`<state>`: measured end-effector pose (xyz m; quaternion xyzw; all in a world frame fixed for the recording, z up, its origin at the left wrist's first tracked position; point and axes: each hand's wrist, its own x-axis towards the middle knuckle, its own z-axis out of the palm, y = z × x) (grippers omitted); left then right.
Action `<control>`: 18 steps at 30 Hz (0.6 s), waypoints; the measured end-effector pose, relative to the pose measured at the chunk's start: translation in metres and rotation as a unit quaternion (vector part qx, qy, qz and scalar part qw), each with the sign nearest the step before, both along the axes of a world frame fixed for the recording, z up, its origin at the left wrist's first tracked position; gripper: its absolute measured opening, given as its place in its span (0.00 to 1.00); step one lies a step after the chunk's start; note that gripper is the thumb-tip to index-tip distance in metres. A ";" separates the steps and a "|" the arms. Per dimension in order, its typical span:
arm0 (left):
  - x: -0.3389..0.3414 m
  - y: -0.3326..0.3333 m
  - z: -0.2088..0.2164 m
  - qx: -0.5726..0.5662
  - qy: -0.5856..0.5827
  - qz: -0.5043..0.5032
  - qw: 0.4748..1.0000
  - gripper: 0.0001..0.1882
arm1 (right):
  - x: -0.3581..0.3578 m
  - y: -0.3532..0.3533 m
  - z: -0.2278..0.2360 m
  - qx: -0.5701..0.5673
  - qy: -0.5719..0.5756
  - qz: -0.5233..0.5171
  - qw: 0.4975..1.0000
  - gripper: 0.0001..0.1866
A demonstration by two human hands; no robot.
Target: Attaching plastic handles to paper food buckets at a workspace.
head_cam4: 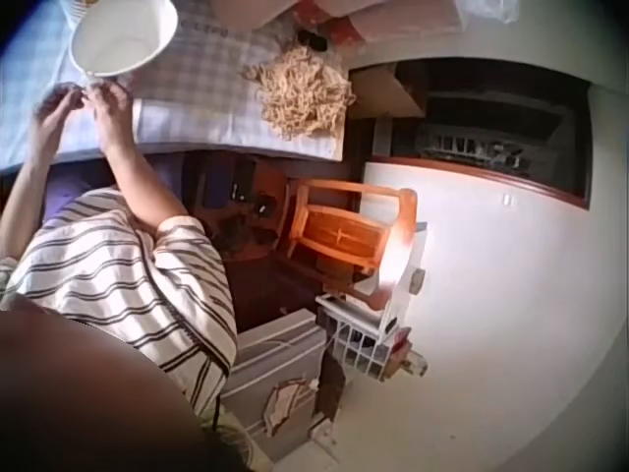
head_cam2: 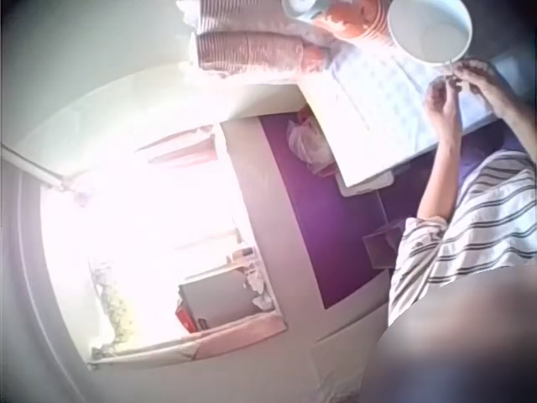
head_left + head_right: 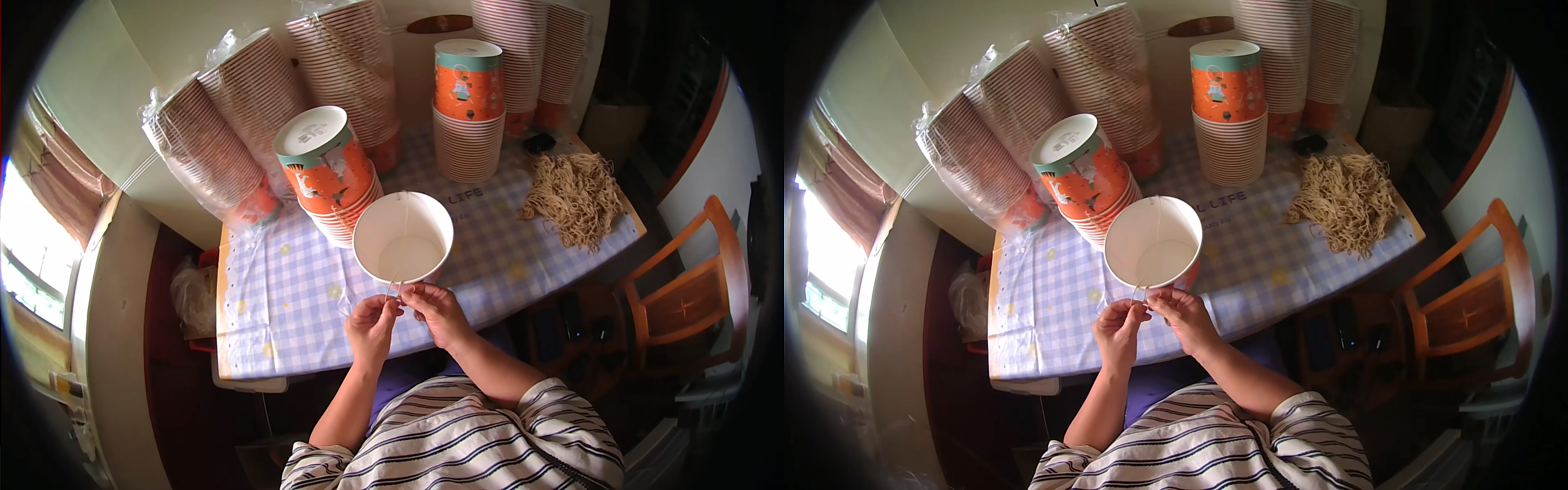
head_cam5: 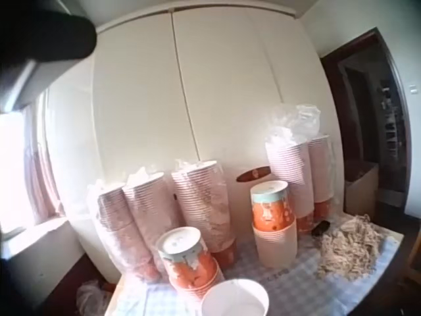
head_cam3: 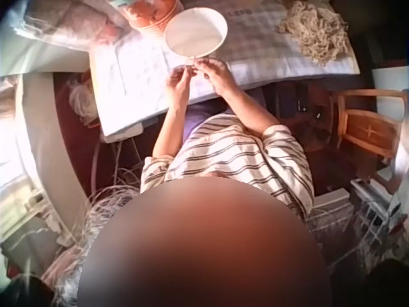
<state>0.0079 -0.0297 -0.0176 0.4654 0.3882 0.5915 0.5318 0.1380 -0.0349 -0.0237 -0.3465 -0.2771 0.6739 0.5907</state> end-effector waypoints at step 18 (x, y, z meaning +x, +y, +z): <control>-0.003 0.002 -0.003 -0.083 -0.107 -0.057 0.989 0.06 | -0.005 0.004 -0.019 0.099 -0.138 -0.096 0.981 0.08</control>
